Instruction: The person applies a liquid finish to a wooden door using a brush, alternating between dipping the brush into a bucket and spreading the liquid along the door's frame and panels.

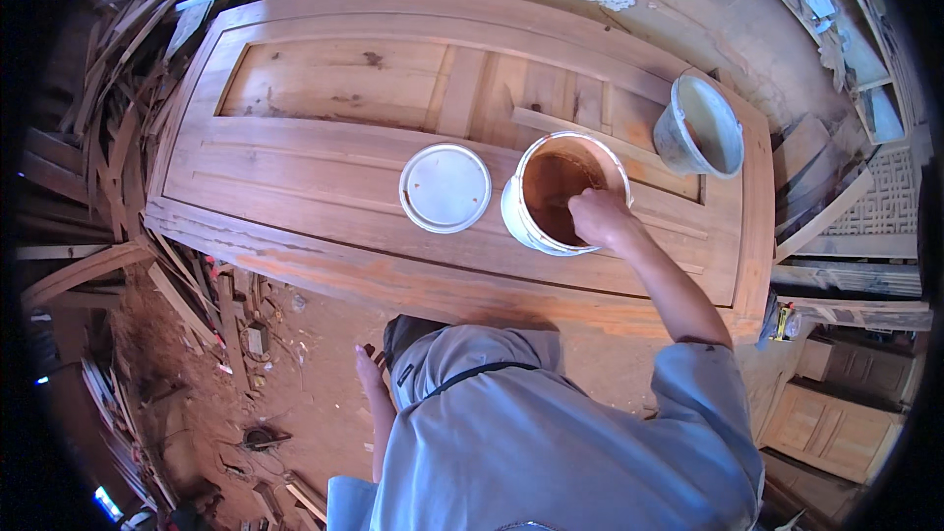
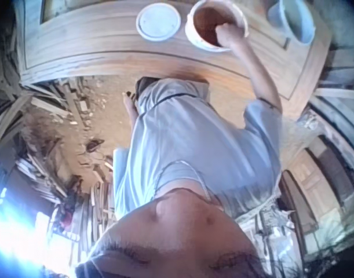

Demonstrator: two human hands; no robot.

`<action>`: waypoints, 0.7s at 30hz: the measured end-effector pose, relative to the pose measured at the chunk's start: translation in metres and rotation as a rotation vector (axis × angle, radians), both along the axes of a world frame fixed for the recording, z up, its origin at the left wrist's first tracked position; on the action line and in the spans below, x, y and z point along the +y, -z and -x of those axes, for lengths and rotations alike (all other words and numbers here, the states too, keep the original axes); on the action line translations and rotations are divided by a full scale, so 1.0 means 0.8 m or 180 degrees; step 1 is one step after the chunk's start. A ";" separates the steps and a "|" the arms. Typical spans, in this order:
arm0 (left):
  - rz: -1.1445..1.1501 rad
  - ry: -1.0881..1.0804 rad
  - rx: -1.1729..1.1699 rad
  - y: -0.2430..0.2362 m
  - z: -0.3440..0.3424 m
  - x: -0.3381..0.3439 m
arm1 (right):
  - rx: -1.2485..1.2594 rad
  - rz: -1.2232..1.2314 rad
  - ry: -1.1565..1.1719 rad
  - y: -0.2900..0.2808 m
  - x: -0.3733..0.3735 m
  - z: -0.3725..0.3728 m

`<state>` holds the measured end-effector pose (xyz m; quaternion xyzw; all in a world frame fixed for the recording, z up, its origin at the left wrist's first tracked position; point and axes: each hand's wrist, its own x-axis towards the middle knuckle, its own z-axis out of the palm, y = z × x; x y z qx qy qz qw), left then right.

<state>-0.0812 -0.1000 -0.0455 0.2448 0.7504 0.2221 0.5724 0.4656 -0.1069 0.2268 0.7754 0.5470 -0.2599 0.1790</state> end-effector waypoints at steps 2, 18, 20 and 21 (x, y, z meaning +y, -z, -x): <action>0.0164 0.0184 0.0110 0.019 0.020 -0.012 | 0.0177 0.0225 -0.0135 -0.023 0.004 0.004; 0.0093 0.0396 0.0122 0.022 0.004 0.010 | 0.2844 0.0594 0.1426 -0.078 -0.024 -0.118; 0.0086 0.0481 0.0159 0.023 0.004 0.012 | 0.2939 0.0388 0.1519 -0.078 -0.036 -0.111; 0.0074 0.0549 0.0169 0.023 0.004 0.014 | 0.2752 0.0265 0.1509 -0.078 -0.041 -0.106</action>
